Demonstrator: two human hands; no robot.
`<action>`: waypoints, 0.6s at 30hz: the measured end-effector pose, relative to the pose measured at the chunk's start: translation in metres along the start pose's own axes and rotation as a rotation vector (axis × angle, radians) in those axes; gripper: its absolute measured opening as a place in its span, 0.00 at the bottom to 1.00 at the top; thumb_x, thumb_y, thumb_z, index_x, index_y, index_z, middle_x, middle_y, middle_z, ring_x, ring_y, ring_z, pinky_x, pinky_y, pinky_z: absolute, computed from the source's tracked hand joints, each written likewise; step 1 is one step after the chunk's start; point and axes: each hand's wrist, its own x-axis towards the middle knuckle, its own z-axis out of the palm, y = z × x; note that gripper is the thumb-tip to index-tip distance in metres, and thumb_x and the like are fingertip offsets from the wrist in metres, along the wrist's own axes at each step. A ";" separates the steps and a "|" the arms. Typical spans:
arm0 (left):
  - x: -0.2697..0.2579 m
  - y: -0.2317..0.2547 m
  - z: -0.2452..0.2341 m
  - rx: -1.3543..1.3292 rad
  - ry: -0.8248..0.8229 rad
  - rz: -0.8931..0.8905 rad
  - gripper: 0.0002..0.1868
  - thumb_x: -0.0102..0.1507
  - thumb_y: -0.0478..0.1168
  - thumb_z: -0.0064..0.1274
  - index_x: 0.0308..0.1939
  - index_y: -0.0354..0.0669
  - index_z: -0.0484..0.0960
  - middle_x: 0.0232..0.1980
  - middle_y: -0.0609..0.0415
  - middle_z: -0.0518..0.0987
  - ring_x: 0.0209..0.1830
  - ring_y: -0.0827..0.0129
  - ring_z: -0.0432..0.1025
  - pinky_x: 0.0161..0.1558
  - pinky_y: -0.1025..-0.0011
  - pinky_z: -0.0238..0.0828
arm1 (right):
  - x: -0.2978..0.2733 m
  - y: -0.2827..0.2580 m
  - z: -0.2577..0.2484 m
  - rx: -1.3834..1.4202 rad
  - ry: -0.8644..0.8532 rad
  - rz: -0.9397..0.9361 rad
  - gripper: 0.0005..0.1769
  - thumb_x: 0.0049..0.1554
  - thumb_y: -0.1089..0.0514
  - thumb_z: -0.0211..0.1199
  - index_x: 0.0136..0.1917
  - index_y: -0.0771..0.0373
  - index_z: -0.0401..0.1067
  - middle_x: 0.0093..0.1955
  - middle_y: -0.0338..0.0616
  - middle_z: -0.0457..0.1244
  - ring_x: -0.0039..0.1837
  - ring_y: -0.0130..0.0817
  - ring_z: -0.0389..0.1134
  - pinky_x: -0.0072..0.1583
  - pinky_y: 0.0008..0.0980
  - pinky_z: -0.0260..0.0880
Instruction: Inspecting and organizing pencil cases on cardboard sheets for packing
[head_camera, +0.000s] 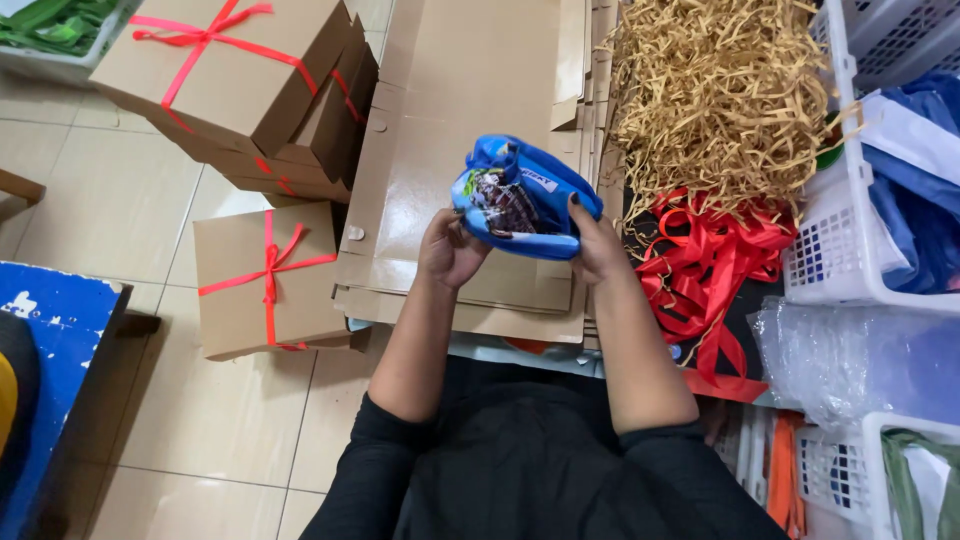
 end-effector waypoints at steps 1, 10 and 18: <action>-0.018 0.009 0.030 -0.047 0.021 -0.103 0.09 0.61 0.39 0.48 0.36 0.44 0.85 0.33 0.48 0.84 0.35 0.57 0.81 0.53 0.55 0.76 | 0.002 -0.002 -0.001 -0.056 0.030 -0.029 0.17 0.59 0.50 0.71 0.54 0.65 0.75 0.48 0.51 0.70 0.50 0.43 0.75 0.57 0.48 0.78; -0.015 0.008 0.036 0.368 -0.029 -0.009 0.18 0.68 0.49 0.54 0.47 0.37 0.83 0.42 0.35 0.84 0.38 0.46 0.83 0.45 0.49 0.82 | 0.007 0.006 -0.036 0.100 -0.263 -0.174 0.13 0.64 0.50 0.61 0.52 0.62 0.76 0.48 0.53 0.71 0.53 0.50 0.76 0.62 0.52 0.77; -0.008 0.003 -0.004 0.281 -0.162 0.024 0.26 0.69 0.59 0.45 0.50 0.41 0.84 0.47 0.45 0.85 0.50 0.53 0.81 0.60 0.52 0.75 | -0.032 -0.022 -0.008 0.428 -0.415 0.088 0.17 0.64 0.43 0.57 0.50 0.59 0.73 0.38 0.46 0.67 0.43 0.42 0.73 0.54 0.42 0.76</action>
